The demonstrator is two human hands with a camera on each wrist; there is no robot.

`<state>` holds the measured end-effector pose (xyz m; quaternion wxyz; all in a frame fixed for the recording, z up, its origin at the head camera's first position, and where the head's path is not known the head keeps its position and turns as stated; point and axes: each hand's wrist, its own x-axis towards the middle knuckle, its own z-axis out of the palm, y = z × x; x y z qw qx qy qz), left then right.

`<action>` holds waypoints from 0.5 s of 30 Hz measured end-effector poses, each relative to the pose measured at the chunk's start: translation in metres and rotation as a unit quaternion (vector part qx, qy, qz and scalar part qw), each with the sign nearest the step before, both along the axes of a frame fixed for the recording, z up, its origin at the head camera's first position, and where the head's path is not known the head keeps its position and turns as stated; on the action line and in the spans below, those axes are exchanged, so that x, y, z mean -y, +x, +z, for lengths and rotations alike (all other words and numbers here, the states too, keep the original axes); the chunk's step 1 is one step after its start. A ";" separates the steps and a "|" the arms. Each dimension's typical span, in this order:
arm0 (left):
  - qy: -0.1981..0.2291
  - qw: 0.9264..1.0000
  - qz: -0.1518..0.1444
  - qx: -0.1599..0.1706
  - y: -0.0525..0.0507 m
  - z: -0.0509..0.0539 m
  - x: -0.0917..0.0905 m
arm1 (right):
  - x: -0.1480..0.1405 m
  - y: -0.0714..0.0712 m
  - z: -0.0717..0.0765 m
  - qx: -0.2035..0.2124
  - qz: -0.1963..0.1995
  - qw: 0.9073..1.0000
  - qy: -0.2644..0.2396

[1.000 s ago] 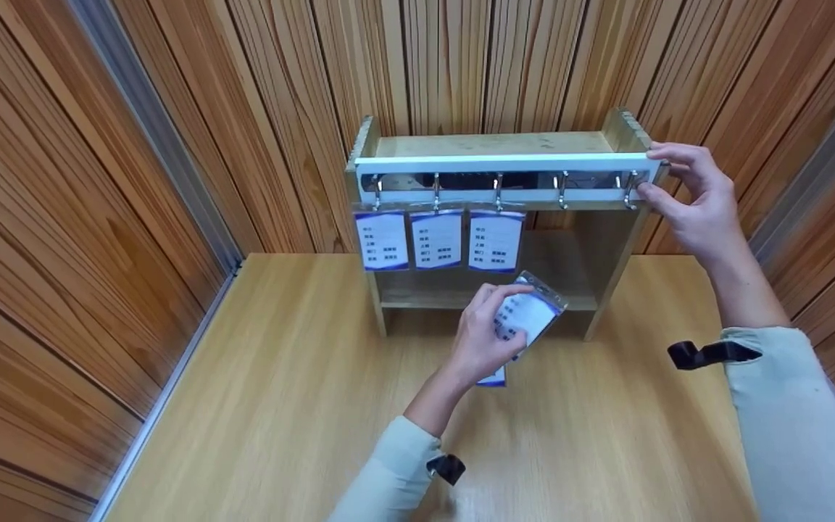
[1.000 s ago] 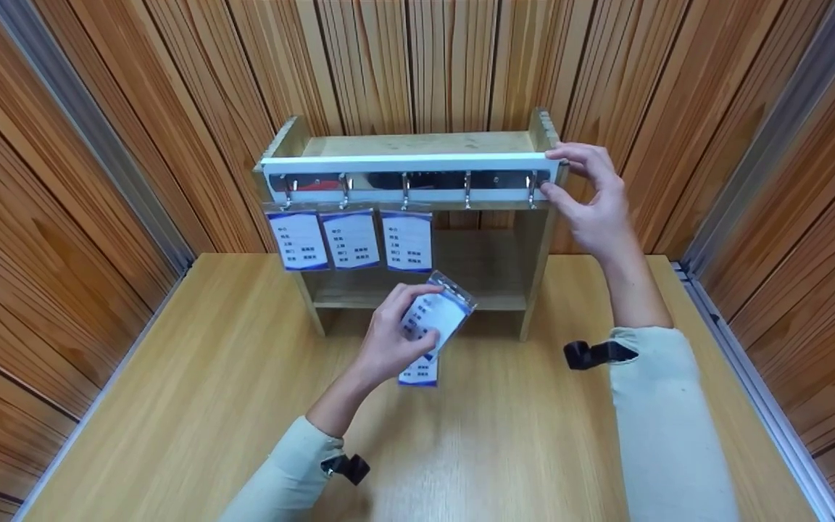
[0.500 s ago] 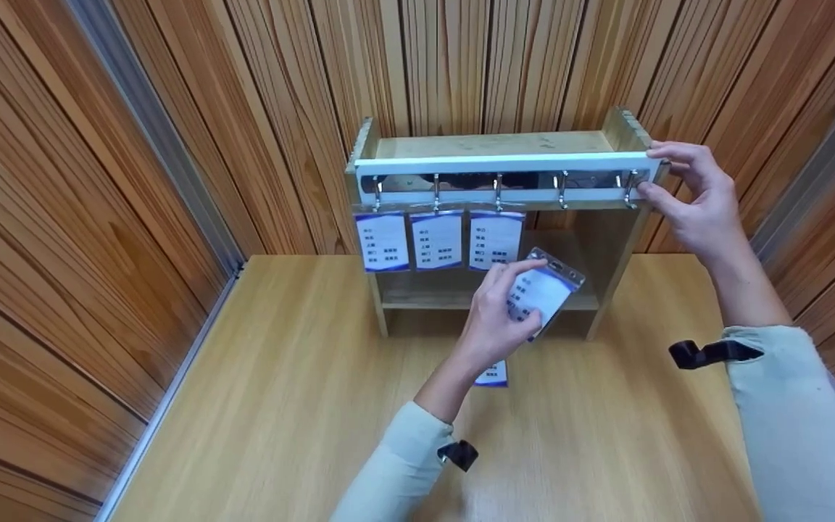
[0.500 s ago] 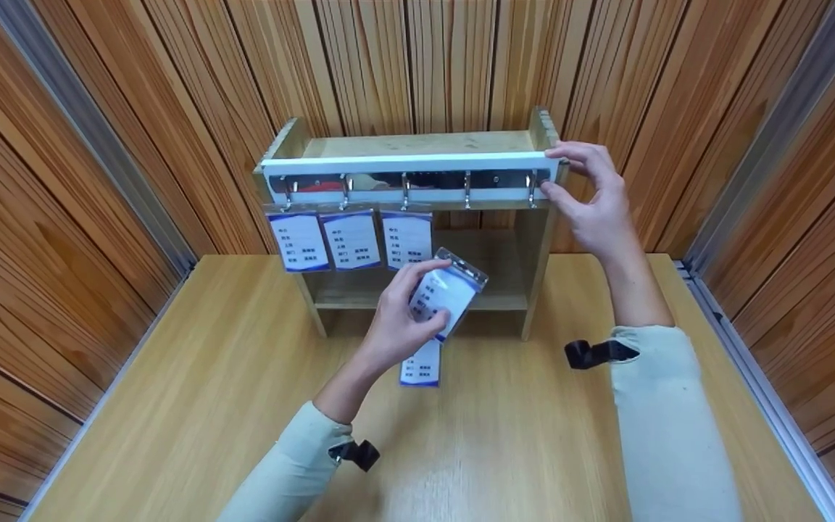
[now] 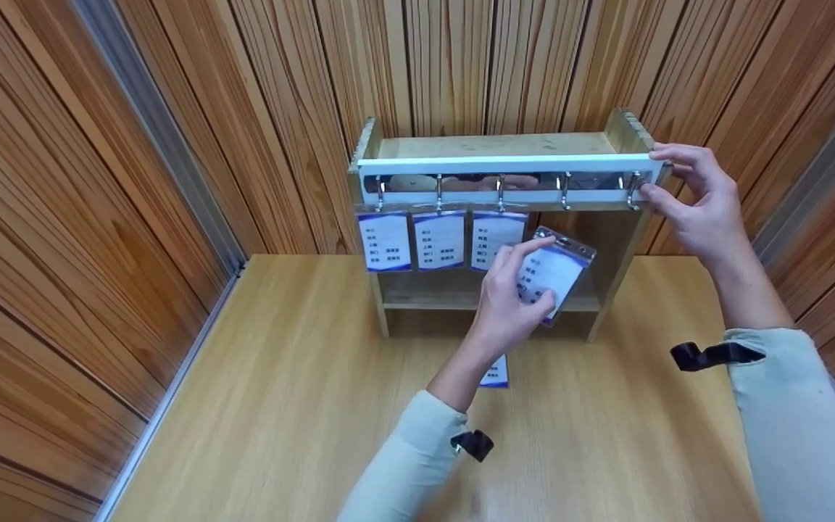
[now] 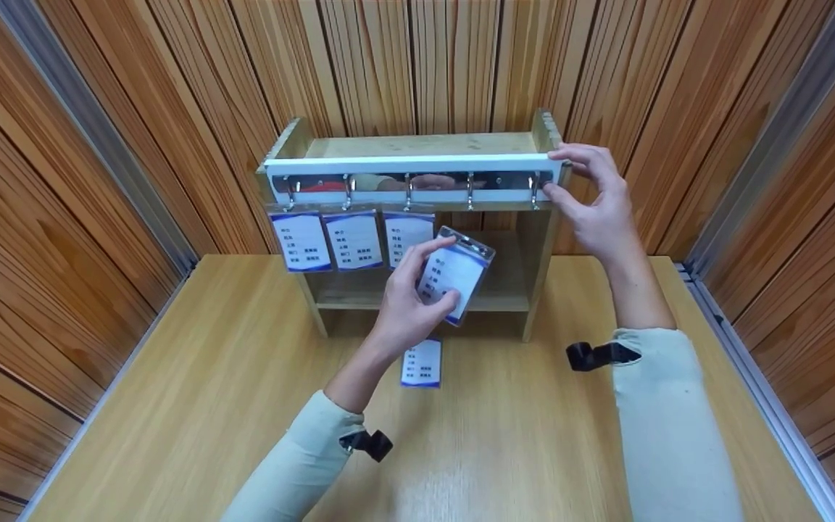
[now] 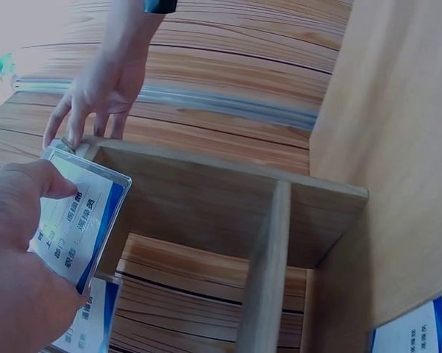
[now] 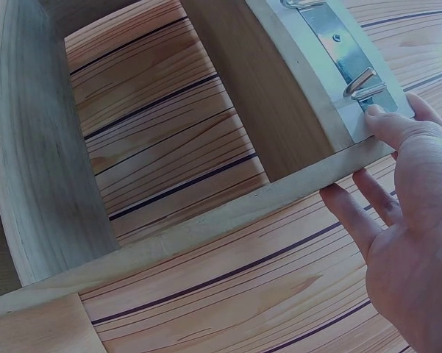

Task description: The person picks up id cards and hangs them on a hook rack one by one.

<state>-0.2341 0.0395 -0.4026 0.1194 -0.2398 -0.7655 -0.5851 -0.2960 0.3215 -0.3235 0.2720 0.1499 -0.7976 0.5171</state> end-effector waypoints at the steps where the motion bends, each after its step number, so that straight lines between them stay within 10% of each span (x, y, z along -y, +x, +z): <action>1: 0.001 1.000 0.003 -0.001 0.000 0.002 -0.001 | 0.000 0.000 0.000 0.000 0.000 1.000 0.000; 15: 0.022 0.999 0.019 -0.026 -0.005 0.021 -0.013 | -0.003 -0.003 -0.002 0.005 -0.004 1.000 0.001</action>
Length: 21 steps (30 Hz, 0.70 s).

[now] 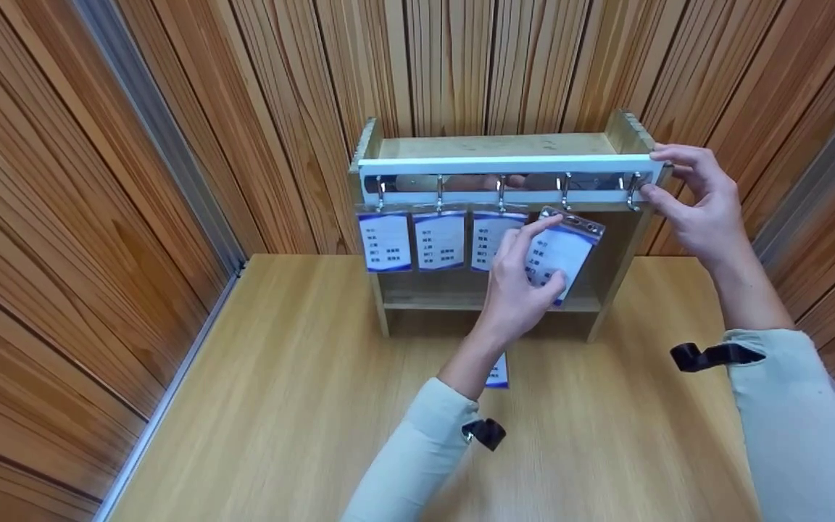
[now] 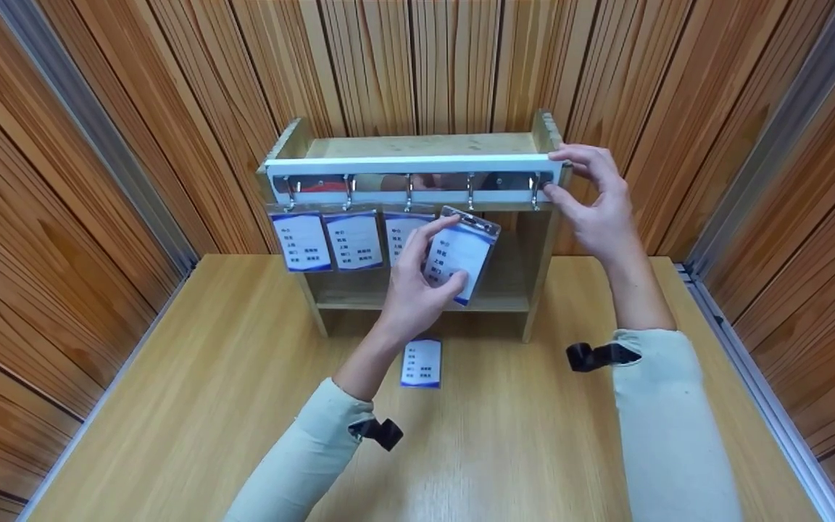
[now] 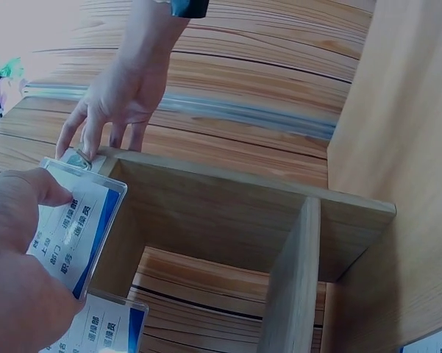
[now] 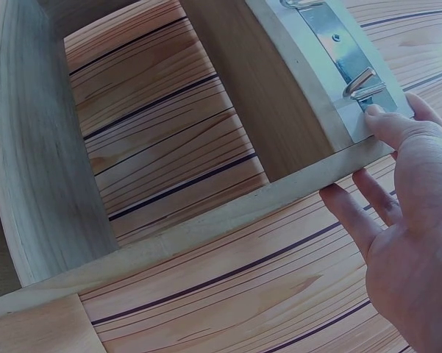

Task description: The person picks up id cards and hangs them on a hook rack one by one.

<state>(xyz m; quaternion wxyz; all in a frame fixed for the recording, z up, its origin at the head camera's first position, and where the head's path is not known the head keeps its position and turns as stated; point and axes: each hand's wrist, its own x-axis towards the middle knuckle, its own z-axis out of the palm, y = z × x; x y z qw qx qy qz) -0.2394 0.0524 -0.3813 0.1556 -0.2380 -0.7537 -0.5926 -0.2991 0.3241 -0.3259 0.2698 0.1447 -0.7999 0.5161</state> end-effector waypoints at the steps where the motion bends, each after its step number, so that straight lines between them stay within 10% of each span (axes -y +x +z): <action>1: 0.001 1.000 0.002 -0.001 -0.001 0.000 0.000 | 0.000 0.000 0.000 0.001 -0.001 1.000 0.000; 21: 0.012 1.000 0.010 -0.017 -0.010 0.001 -0.008 | 0.001 0.002 0.001 -0.003 0.001 1.000 0.001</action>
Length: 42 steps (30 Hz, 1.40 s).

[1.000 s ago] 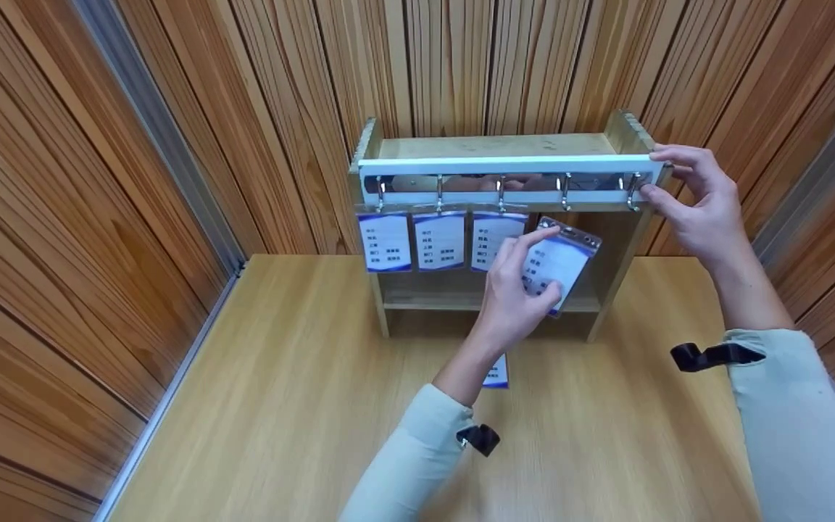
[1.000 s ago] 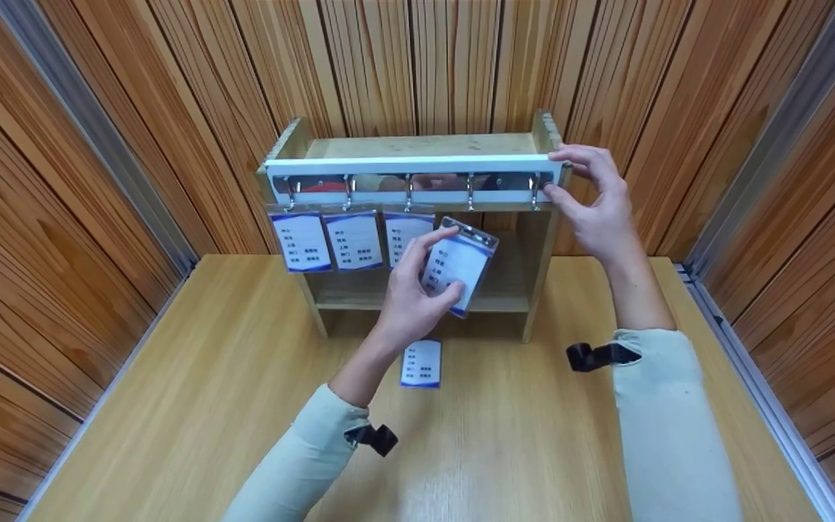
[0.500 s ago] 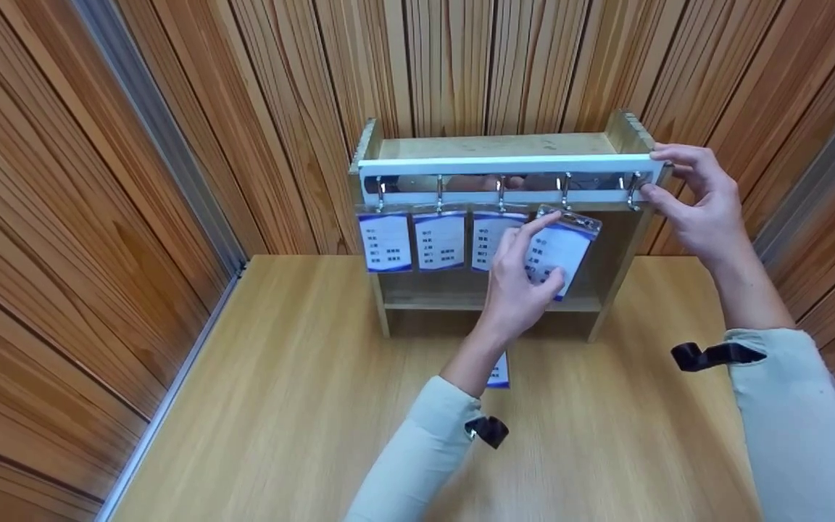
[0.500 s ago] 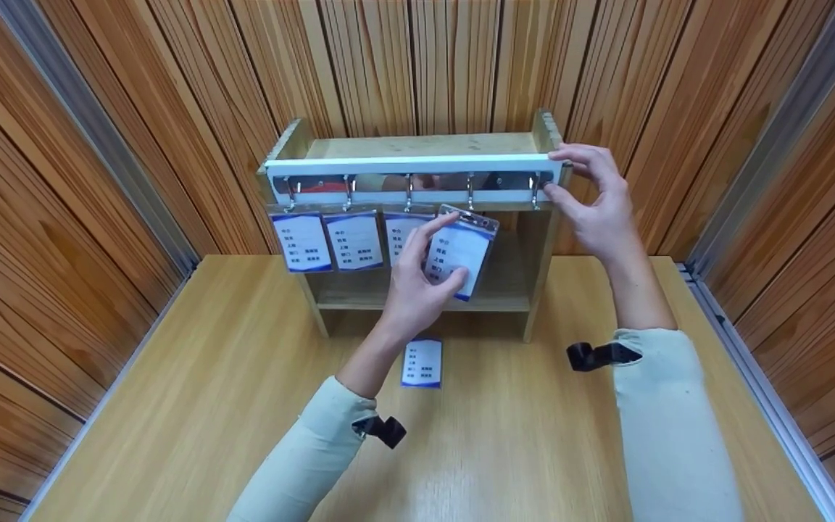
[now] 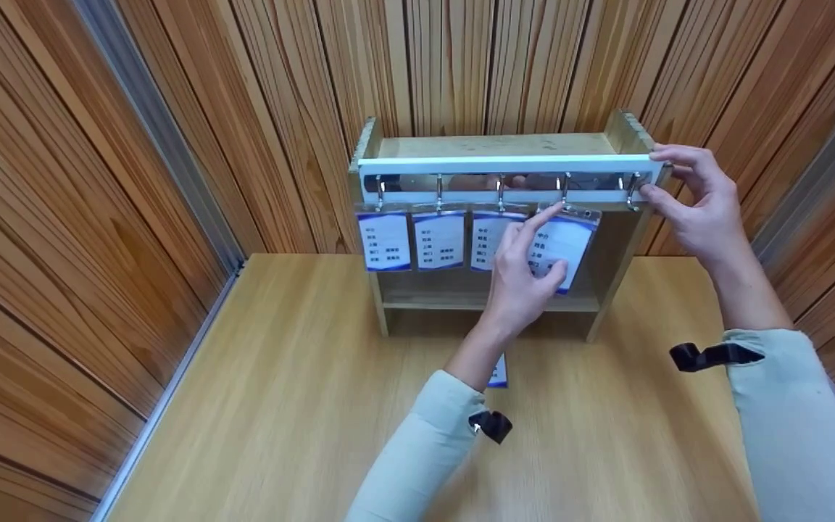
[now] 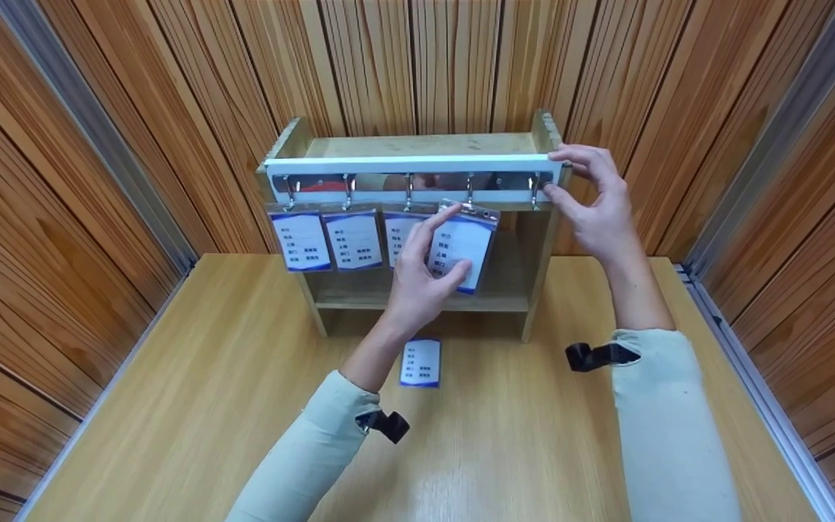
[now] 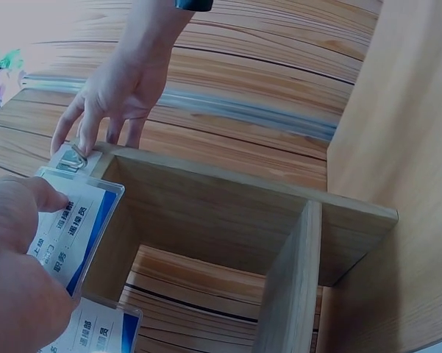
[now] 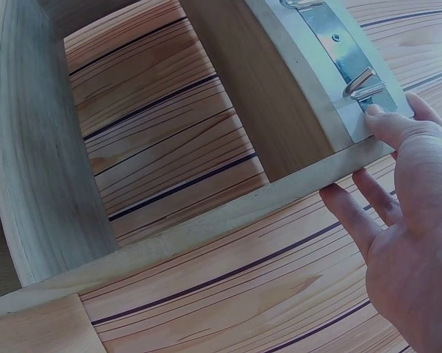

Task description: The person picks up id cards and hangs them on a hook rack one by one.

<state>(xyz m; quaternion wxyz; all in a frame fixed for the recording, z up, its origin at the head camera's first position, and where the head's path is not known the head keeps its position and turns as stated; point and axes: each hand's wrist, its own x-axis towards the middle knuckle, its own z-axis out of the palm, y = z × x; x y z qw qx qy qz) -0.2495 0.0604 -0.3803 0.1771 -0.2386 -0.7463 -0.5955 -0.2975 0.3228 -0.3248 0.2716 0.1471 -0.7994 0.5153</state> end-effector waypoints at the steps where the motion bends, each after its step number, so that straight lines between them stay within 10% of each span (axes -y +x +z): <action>1: 0.001 1.000 0.000 0.003 0.000 0.000 0.000 | 0.000 0.000 0.000 -0.002 0.002 1.000 -0.001; 42: -0.061 0.995 0.059 0.050 -0.003 0.003 -0.010 | 0.001 -0.001 0.000 -0.014 0.007 1.000 -0.006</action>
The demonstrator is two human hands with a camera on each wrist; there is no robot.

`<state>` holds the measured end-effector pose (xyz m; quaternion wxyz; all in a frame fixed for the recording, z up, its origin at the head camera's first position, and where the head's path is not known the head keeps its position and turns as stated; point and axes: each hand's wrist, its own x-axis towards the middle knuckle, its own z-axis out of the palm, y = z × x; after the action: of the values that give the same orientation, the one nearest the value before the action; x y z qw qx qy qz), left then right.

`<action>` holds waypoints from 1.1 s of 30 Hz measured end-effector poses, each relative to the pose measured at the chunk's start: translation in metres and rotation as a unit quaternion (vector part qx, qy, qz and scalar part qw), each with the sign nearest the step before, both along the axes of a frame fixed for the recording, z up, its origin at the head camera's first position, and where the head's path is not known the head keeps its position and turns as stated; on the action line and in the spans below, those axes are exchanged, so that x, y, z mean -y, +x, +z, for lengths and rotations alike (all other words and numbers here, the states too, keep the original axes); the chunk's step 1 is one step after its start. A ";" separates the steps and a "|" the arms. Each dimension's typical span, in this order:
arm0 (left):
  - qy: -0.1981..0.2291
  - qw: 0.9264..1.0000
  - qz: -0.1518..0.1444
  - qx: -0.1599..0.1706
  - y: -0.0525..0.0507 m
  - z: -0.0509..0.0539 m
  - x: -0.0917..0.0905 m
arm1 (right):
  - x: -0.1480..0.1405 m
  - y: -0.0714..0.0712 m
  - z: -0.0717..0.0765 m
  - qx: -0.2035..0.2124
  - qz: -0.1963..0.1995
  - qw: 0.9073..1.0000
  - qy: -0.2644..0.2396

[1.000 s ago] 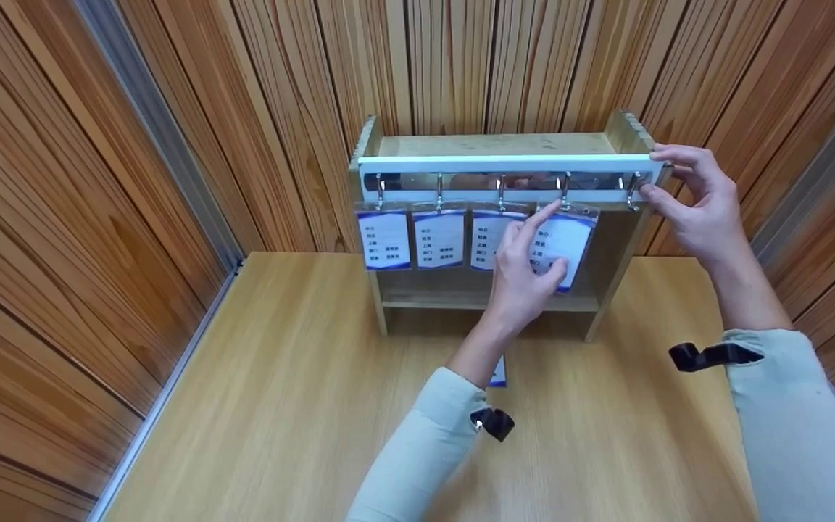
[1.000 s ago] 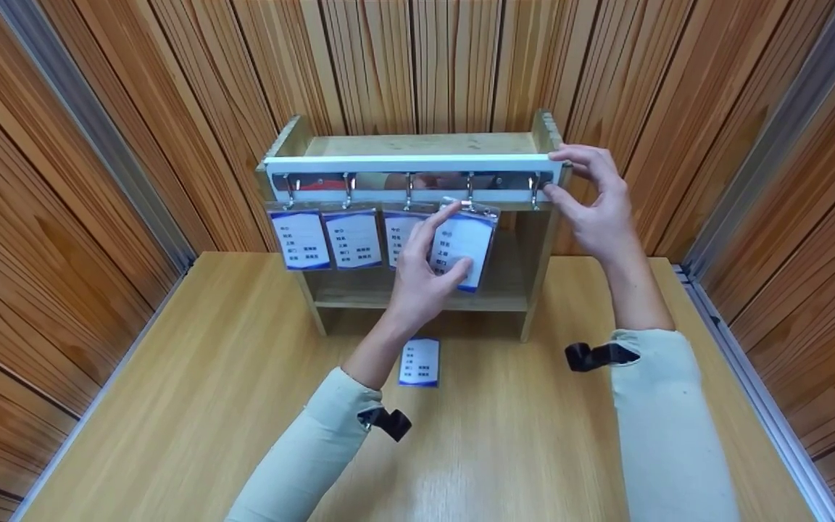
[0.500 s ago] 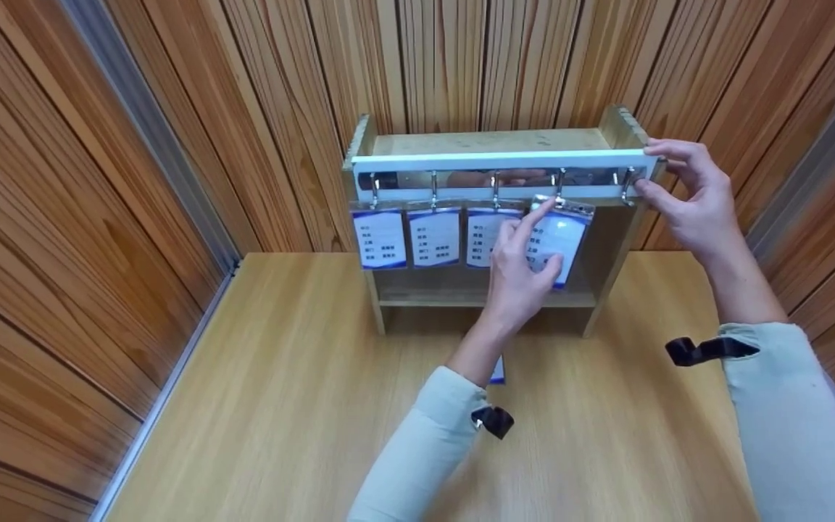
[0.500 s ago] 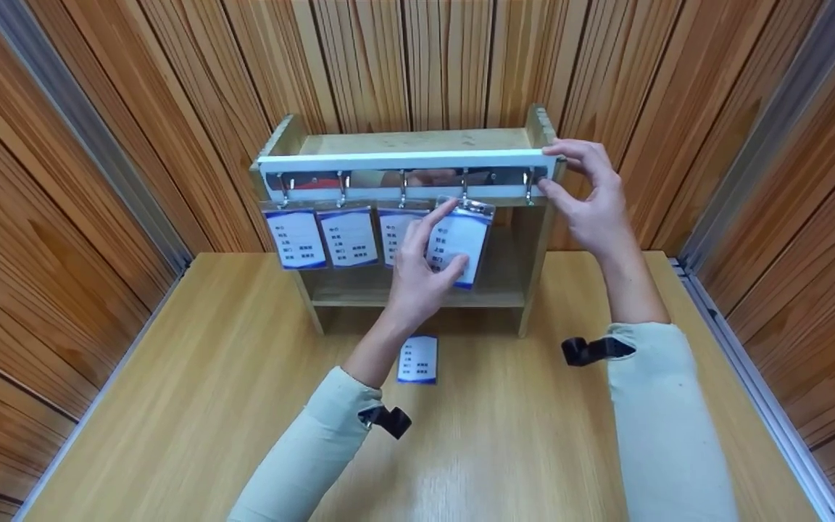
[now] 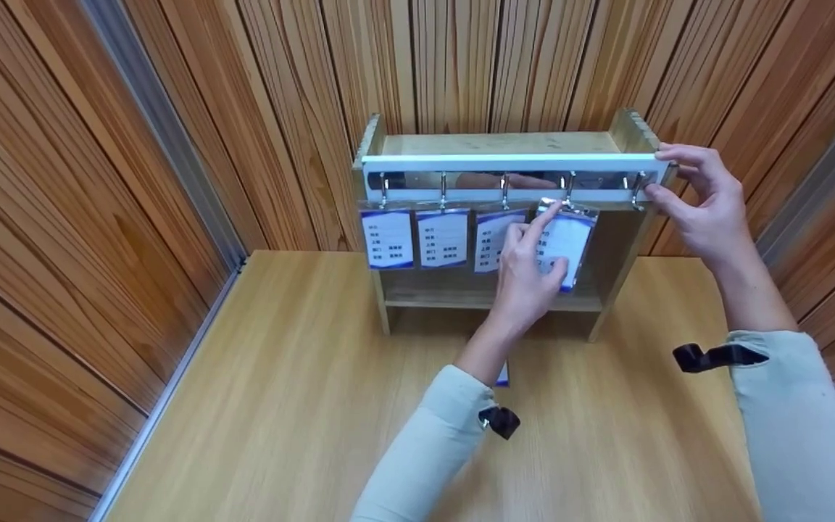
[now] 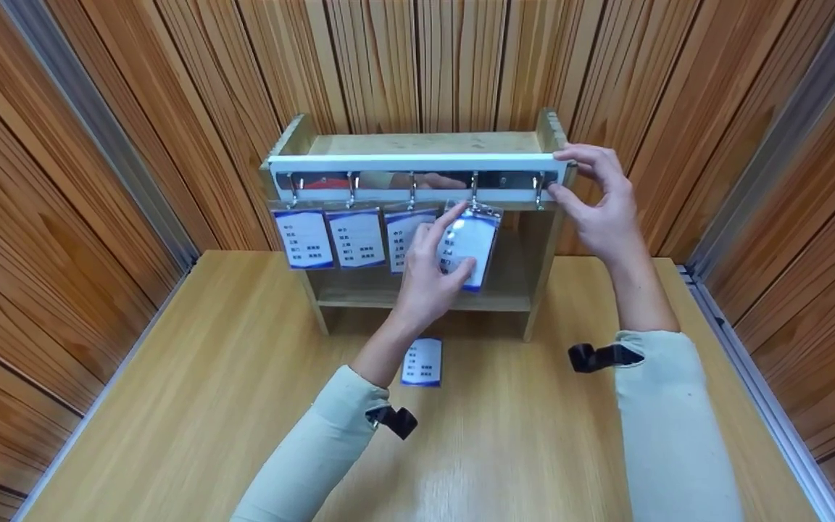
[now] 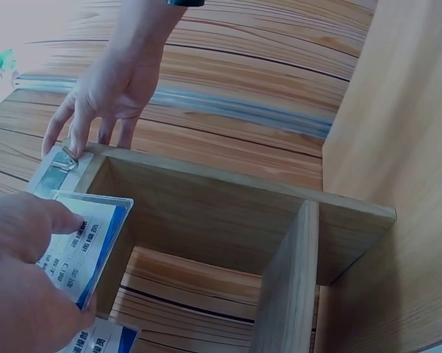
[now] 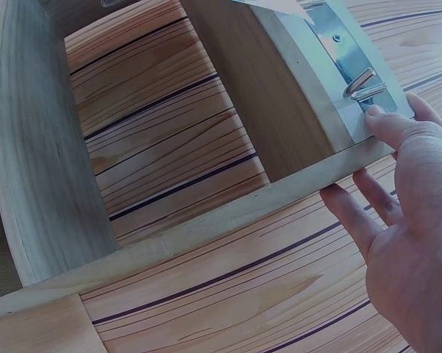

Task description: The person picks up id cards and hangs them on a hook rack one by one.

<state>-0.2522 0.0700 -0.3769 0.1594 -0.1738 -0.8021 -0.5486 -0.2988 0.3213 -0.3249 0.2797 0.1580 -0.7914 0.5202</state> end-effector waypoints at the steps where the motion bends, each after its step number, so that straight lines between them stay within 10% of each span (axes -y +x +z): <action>1: 0.000 1.000 0.000 -0.001 0.000 0.000 0.000 | 0.000 0.000 0.000 0.001 -0.001 1.000 0.001; 19: 0.020 0.998 -0.029 -0.061 0.001 -0.031 0.011 | -0.001 0.001 0.000 0.010 0.000 1.000 -0.004; 33: 0.024 0.999 -0.034 -0.034 0.001 -0.038 0.012 | -0.003 0.000 -0.001 0.024 -0.009 1.000 0.001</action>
<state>-0.2517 0.0582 -0.4147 0.1716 -0.2155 -0.7765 -0.5667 -0.2991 0.3244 -0.3254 0.2652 0.1382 -0.7999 0.5203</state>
